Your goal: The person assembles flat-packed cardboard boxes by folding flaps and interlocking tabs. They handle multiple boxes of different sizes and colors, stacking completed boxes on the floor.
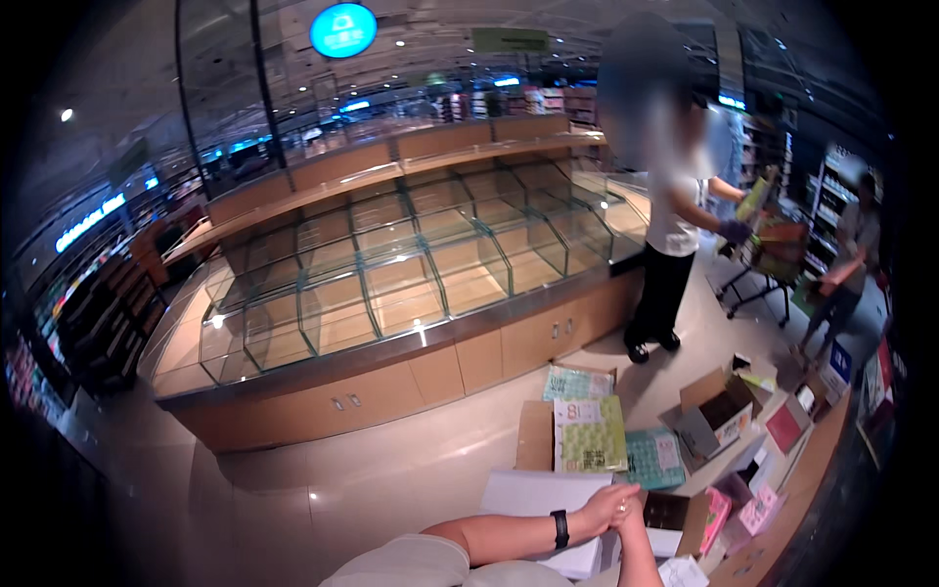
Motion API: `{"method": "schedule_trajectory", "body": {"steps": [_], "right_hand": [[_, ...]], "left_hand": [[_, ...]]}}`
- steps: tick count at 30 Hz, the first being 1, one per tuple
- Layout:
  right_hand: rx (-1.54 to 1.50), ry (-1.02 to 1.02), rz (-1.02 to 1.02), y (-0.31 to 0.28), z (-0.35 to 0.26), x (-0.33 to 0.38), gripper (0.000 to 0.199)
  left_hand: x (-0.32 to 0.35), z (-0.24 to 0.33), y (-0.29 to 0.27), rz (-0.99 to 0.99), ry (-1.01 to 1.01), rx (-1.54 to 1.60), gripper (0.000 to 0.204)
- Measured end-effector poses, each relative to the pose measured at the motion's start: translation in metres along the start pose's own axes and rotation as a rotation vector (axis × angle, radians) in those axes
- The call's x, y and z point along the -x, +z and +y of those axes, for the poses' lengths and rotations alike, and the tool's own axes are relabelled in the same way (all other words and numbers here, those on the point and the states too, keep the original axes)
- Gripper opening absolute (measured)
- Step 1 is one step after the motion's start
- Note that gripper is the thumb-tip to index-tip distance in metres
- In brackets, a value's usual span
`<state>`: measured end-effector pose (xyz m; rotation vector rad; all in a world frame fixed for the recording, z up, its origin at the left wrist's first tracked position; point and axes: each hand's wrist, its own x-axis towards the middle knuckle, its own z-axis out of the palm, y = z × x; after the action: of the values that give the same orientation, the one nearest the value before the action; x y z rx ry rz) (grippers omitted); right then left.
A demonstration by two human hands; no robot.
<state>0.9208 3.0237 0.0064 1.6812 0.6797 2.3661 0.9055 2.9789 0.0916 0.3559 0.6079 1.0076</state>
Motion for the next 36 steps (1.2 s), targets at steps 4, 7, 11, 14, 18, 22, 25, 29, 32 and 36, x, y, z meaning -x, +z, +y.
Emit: {"method": "schedule_trajectory", "body": {"steps": [4,7,11,14,18,22,25,29,32,36], "right_hand": [[1.639,0.391,1.288,0.040,-0.008,0.053,0.025],[2.574,0.437,1.494,0.064,0.053,0.019,0.021],[2.702,0.247,1.701,0.079,0.083,0.003,0.039],[2.692,0.013,1.782,0.084,0.117,-0.011,0.040],[2.861,-0.163,1.713,0.098,0.136,-0.014,0.040],[2.912,-0.279,1.882,0.116,0.141,-0.008,0.040],[2.994,-0.324,1.911,0.124,0.142,-0.009,0.038],[3.093,-0.102,2.026,0.128,0.135,0.001,0.035],[3.153,-0.076,2.066,0.126,0.127,0.005,0.034],[3.082,0.059,2.164,0.136,0.129,0.015,0.032]], "left_hand": [[0.023,-0.007,-0.021,0.024,0.085,0.054,0.018],[0.054,0.011,-0.008,0.218,0.069,0.028,0.013],[0.072,0.022,-0.030,0.166,0.065,0.082,0.039],[0.089,0.037,0.004,0.210,0.088,-0.035,0.041],[0.080,0.042,-0.015,0.006,0.056,-0.125,0.039],[0.071,0.078,-0.042,0.037,0.041,-1.117,0.025],[0.036,0.131,-0.116,0.187,-0.139,-2.089,0.040],[0.043,0.096,-0.007,-0.036,0.448,-1.882,0.063],[0.025,0.038,0.031,-0.511,0.262,-1.986,0.067],[0.010,0.021,0.057,-0.598,-0.351,-1.966,0.070]]}}
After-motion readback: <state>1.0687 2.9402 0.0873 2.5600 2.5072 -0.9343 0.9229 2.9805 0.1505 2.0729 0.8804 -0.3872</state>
